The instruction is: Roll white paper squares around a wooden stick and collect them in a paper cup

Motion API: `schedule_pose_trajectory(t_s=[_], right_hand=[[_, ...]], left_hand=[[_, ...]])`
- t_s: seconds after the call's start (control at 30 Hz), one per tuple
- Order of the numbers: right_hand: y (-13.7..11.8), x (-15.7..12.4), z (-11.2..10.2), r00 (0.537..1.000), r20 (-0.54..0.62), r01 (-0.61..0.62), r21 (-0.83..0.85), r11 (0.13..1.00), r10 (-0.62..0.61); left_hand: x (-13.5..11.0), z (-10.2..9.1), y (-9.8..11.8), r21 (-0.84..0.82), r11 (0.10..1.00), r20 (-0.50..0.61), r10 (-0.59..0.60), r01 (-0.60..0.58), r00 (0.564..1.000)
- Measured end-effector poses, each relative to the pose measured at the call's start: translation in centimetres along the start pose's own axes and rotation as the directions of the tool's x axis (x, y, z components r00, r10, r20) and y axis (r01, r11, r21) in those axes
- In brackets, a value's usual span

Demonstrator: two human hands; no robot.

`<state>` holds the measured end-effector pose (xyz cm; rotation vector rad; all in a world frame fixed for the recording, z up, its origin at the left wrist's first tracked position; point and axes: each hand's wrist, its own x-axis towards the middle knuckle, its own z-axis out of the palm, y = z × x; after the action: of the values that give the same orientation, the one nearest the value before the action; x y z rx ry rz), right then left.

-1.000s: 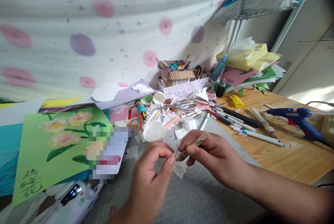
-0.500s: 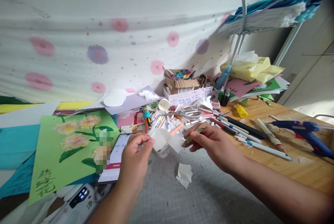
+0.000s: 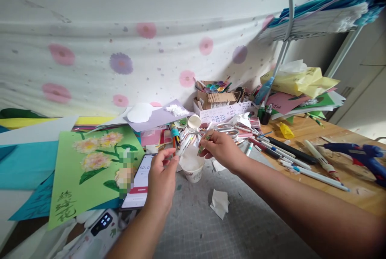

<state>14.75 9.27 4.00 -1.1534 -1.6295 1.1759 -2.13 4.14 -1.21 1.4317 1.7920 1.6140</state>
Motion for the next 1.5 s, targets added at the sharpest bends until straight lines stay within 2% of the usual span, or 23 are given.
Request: schedule_pose_trajectory(t_s=[0.07,0.2,0.37,0.53,0.6,0.67,0.77,0.8,0.87,0.9,1.0,1.07,1.13,1.23,1.33,1.5], right_hand=[[0.2,0.3,0.0,1.0,-0.009,0.019,-0.052,0.998,-0.02],[0.7,0.2,-0.7,0.996,-0.022,0.086,-0.094,0.992,-0.088],[1.0,-0.7,-2.3,0.987,-0.007,0.157,-0.077,0.985,-0.158],[1.9,-4.1,-4.6,0.969,0.097,0.235,-0.073,0.969,-0.228],[2.8,-5.7,-5.4,0.947,0.179,0.282,-0.077,0.956,-0.265],[3.8,-7.1,-6.0,0.912,0.273,0.336,-0.072,0.939,-0.305],[4.9,-8.1,-6.4,0.847,0.401,0.402,-0.058,0.914,-0.348],[5.1,-8.2,-6.4,0.826,0.436,0.421,-0.053,0.906,-0.358],[5.2,-8.2,-6.4,0.787,0.491,0.452,-0.044,0.891,-0.374],[5.3,-8.1,-6.3,0.77,0.513,0.464,-0.042,0.885,-0.38],[5.8,-7.9,-6.0,0.739,0.554,0.493,-0.054,0.869,-0.385],[6.3,-7.7,-5.8,0.735,0.56,0.502,-0.072,0.862,-0.382],[6.9,-7.5,-5.7,0.745,0.551,0.502,-0.094,0.86,-0.375],[7.3,-7.2,-5.7,0.772,0.525,0.484,-0.118,0.867,-0.359],[7.5,-7.2,-5.7,0.8,0.486,0.46,-0.118,0.88,-0.353],[7.5,-7.1,-5.6,0.836,0.427,0.415,-0.08,0.906,-0.345]], left_hand=[[-0.2,-0.4,0.6,0.073,0.991,0.011,0.11,-0.11,0.994],[-1.1,-0.7,1.8,0.238,0.915,0.167,0.292,-0.325,0.942],[-2.0,-0.3,2.1,0.397,0.81,0.312,0.324,-0.432,0.893],[-1.8,-0.2,1.9,0.472,0.747,0.341,0.334,-0.468,0.878],[-1.7,-0.2,1.8,0.483,0.74,0.326,0.343,-0.467,0.881],[-1.9,-0.3,2.0,0.465,0.738,0.27,0.407,-0.488,0.873],[-2.9,-0.6,2.7,0.339,0.734,0.143,0.578,-0.588,0.803],[-3.3,-0.7,3.0,0.295,0.725,0.135,0.613,-0.622,0.779],[-4.3,-0.9,3.5,0.227,0.697,0.187,0.655,-0.681,0.732],[-4.7,-0.9,3.6,0.167,0.691,0.247,0.662,-0.704,0.708],[-5.5,-0.2,3.5,0.029,0.712,0.482,0.605,-0.702,0.633],[-5.7,0.6,3.1,0.049,0.751,0.649,0.477,-0.659,0.592],[-5.7,1.3,2.8,0.139,0.786,0.757,0.308,-0.603,0.576],[-5.6,1.9,2.4,0.218,0.806,0.802,0.174,-0.551,0.572],[-5.5,2.0,2.2,0.218,0.811,0.817,0.152,-0.543,0.556],[-5.3,2.0,1.9,0.216,0.822,0.803,0.158,-0.527,0.575]])
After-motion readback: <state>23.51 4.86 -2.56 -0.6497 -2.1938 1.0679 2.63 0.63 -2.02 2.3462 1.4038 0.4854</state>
